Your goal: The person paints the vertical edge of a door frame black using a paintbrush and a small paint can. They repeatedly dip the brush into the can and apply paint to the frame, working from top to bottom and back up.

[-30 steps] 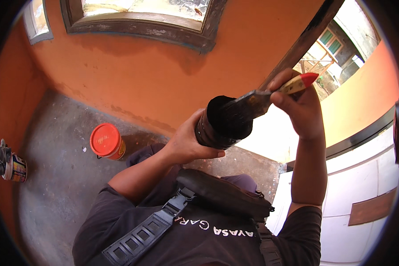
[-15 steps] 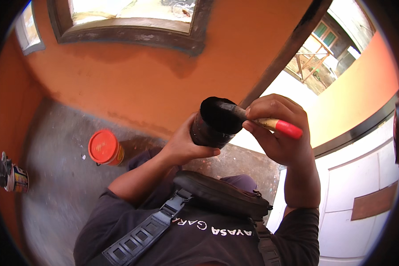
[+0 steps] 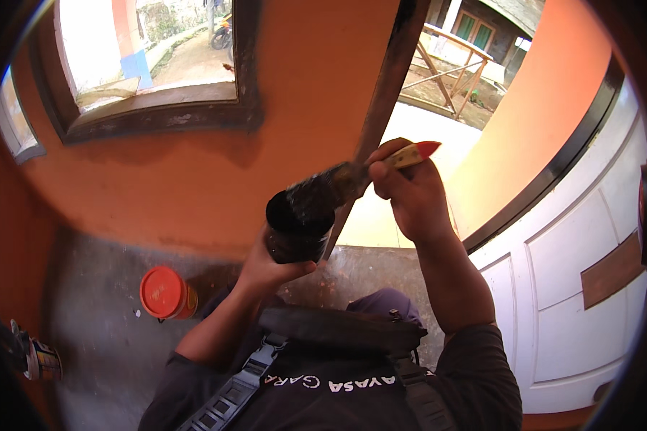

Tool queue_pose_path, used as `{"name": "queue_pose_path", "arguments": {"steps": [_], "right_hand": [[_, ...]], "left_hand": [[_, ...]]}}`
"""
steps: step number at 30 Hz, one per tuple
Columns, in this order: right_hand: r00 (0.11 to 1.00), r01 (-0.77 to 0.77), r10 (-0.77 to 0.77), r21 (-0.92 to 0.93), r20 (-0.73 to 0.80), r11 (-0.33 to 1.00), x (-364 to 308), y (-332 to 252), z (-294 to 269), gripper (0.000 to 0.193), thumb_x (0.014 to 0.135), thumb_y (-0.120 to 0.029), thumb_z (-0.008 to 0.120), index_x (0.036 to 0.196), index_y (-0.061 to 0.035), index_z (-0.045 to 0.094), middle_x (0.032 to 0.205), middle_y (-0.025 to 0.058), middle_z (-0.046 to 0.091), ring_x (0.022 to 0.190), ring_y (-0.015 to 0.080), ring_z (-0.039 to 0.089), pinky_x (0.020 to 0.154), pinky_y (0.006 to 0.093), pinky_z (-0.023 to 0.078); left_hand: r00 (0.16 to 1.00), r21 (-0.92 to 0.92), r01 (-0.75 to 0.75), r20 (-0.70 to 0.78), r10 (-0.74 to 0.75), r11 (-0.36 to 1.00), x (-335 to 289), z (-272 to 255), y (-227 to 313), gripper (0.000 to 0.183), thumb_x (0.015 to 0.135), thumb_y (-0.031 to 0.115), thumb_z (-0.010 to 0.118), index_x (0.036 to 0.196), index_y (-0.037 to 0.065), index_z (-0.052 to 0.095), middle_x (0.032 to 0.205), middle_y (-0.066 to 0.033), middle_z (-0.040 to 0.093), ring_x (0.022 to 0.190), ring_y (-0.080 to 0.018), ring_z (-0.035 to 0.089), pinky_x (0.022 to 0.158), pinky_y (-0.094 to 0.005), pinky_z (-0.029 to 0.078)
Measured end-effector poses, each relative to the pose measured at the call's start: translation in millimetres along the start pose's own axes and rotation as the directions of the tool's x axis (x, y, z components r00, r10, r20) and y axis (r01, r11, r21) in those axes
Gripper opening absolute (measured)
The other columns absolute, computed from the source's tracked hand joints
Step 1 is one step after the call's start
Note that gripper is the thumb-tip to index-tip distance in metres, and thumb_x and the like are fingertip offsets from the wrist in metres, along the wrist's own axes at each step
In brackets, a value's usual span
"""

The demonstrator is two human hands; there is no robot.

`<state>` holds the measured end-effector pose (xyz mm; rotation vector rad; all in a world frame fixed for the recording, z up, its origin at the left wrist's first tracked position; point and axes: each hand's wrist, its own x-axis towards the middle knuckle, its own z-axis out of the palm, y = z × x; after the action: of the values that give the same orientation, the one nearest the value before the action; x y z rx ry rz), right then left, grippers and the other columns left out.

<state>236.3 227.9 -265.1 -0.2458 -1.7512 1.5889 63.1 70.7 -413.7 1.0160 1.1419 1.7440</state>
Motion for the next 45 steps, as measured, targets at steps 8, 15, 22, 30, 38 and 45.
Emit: {"name": "queue_pose_path", "arguments": {"steps": [8, 15, 22, 30, 38, 45], "right_hand": [[0.821, 0.478, -0.416, 0.073, -0.390, 0.875, 53.0, -4.4, -65.2, 0.014, 0.098, -0.008, 0.066, 0.108, -0.0017, 0.058, 0.091, 0.0063, 0.061, 0.077, 0.0135, 0.060, 0.065, 0.0278, 0.049], [0.614, 0.715, -0.673, -0.070, -0.412, 0.695, 107.4, -41.2, -94.6, 0.016, 0.096, -0.010, 0.070, 0.108, -0.0018, 0.063, 0.106, 0.0060, 0.066, 0.092, 0.0143, 0.067, 0.070, 0.0288, 0.059], [0.576, 0.726, -0.753, -0.223, -0.319, 0.650, 130.7, -52.3, -96.9, 0.013, 0.096, -0.006, 0.070, 0.104, 0.0028, 0.066, 0.105, 0.0092, 0.069, 0.088, 0.0164, 0.071, 0.068, 0.0269, 0.060], [0.508, 0.682, -0.821, -0.460, -0.261, 0.568, 131.2, -44.2, -100.9, 0.009, 0.095, -0.005, 0.070, 0.098, 0.0028, 0.069, 0.107, 0.0079, 0.068, 0.086, 0.0153, 0.071, 0.068, 0.0270, 0.061], [0.518, 0.624, -0.828, -0.567, -0.216, 0.538, 121.1, -37.0, -92.9, 0.012, 0.094, -0.010, 0.074, 0.094, 0.0016, 0.072, 0.107, 0.0060, 0.067, 0.081, 0.0131, 0.069, 0.070, 0.0252, 0.058], [0.512, 0.594, -0.833, -0.615, -0.209, 0.519, 117.6, -30.2, -93.0, 0.015, 0.092, -0.014, 0.078, 0.090, 0.0011, 0.073, 0.107, 0.0049, 0.068, 0.085, 0.0120, 0.067, 0.072, 0.0249, 0.053]], "left_hand": [[0.998, -0.056, 0.038, -0.038, -0.040, 0.998, -16.9, -3.6, 11.0, 0.087, 0.063, 0.010, 0.093, 0.138, 0.002, 0.050, 0.127, -0.0105, 0.062, 0.118, -0.0222, 0.061, 0.103, -0.0385, 0.047], [0.999, -0.037, 0.010, -0.045, -0.011, 0.999, -30.1, -2.2, 9.8, 0.084, 0.064, 0.007, 0.092, 0.137, 0.001, 0.051, 0.126, -0.0107, 0.063, 0.117, -0.0216, 0.062, 0.102, -0.0385, 0.048], [0.995, -0.012, 0.015, -0.097, -0.016, 1.000, -39.7, -6.8, 0.0, 0.085, 0.063, 0.005, 0.092, 0.137, 0.001, 0.050, 0.126, -0.0108, 0.063, 0.118, -0.0229, 0.062, 0.102, -0.0387, 0.049], [0.997, -0.036, 0.023, -0.072, -0.026, 0.999, -40.6, -7.7, 1.6, 0.085, 0.062, 0.003, 0.092, 0.137, 0.002, 0.050, 0.126, -0.0104, 0.063, 0.117, -0.0226, 0.062, 0.101, -0.0387, 0.049], [0.998, -0.039, 0.025, -0.062, -0.027, 0.999, -36.5, -4.3, -3.5, 0.083, 0.063, 0.004, 0.092, 0.136, 0.002, 0.051, 0.124, -0.0097, 0.063, 0.116, -0.0215, 0.062, 0.101, -0.0378, 0.048], [0.997, -0.008, 0.053, -0.060, -0.053, 0.999, -36.3, -4.0, -3.3, 0.082, 0.063, 0.006, 0.091, 0.135, 0.002, 0.051, 0.125, -0.0098, 0.063, 0.116, -0.0211, 0.061, 0.102, -0.0372, 0.048]]}}
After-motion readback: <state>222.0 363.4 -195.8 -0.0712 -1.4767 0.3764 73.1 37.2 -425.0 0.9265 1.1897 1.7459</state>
